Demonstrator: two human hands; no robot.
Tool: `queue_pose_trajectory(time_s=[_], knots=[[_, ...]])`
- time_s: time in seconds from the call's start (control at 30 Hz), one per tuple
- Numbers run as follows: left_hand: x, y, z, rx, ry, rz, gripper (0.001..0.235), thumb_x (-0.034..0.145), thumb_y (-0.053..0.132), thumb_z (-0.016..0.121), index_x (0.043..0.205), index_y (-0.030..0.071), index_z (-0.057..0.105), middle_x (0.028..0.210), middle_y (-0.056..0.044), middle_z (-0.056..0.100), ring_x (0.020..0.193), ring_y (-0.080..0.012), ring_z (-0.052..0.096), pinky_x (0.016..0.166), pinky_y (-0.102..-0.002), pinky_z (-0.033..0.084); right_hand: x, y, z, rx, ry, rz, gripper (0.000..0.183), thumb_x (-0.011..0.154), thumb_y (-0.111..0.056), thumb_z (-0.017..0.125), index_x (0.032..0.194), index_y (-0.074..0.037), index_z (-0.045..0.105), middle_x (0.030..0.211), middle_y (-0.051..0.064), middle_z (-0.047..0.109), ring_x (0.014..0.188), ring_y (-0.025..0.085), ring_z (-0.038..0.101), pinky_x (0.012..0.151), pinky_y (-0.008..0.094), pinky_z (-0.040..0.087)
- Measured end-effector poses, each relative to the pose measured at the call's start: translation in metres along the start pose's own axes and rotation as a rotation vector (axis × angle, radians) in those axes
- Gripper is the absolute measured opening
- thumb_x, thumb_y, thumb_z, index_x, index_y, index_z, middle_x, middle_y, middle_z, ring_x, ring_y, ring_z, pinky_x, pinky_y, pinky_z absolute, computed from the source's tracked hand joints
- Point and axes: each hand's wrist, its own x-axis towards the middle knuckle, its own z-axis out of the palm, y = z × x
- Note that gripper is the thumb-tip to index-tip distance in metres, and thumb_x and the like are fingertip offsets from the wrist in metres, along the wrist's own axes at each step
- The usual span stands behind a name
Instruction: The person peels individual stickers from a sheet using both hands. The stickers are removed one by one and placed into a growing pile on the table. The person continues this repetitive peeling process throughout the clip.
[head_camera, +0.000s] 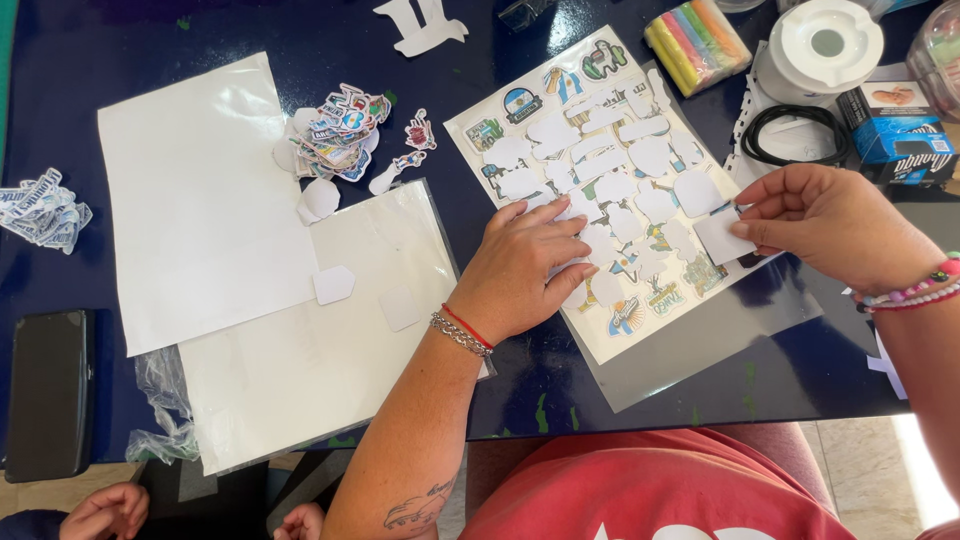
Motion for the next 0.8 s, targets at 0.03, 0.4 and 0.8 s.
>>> queue_pose_trajectory(time_s=[0.03,0.4,0.8], knots=[[0.000,0.000,0.000,0.000,-0.001,0.000,0.025,0.096,0.034,0.067,0.099,0.014,0.081,0.129,-0.007,0.072,0.141,-0.0267,0.050,0.118,-0.052,0.029,-0.001,0.000,0.000,-0.003,0.002,-0.005,0.026,0.087,-0.004,0.076,0.111,0.003,0.068,0.094,0.011,0.075,0.080,0.016,0.070,0.070,0.027,0.057],[0.000,0.001,-0.002,0.007,0.004,0.007,0.024,0.095,0.034,0.068,0.097,0.013,0.081,0.128,-0.008,0.072,0.141,-0.0270,0.051,0.118,-0.051,0.029,-0.003,-0.001,0.003,-0.057,0.060,-0.085,0.040,0.084,-0.001,0.077,0.120,0.006,0.061,0.095,0.014,0.074,0.083,0.016,0.071,0.073,0.026,0.057],[0.000,0.002,-0.003,0.050,0.010,0.010,0.024,0.094,0.034,0.068,0.094,0.013,0.081,0.126,-0.006,0.073,0.140,-0.0274,0.050,0.118,-0.055,0.028,-0.012,-0.009,0.003,0.014,0.069,-0.099,0.038,0.086,0.001,0.075,0.121,0.006,0.061,0.095,0.014,0.073,0.083,0.017,0.071,0.072,0.027,0.057]])
